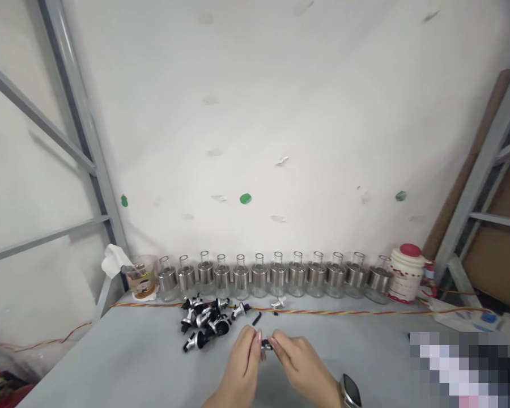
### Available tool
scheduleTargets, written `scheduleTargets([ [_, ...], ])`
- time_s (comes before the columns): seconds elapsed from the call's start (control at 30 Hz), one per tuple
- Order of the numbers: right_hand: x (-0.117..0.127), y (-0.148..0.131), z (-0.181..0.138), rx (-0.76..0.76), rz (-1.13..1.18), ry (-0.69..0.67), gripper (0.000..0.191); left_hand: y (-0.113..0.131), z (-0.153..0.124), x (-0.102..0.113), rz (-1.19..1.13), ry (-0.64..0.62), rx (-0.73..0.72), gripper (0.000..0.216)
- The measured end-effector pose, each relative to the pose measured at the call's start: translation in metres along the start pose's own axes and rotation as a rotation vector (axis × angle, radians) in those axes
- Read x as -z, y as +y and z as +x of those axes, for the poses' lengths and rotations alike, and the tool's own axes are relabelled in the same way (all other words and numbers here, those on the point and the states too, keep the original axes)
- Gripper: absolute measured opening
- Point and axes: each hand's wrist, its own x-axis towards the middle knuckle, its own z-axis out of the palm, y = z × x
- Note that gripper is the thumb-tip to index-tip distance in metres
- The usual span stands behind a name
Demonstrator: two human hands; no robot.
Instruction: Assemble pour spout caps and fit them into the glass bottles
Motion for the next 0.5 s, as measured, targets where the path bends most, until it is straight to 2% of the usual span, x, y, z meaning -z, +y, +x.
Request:
scheduleTargets([
  [0.23,0.0014,-0.0004,-0.0015,0.056,-0.125,0.025,0.027,0.0006,0.0005,0.0014,-0.035,-0.017,0.066,0.031],
  [0.5,0.0011,0.0005,0.0003,0.003,-0.025,0.026,0.029,0.0038,0.0012,0.0023,-0.001,-0.017,0.065,0.033],
])
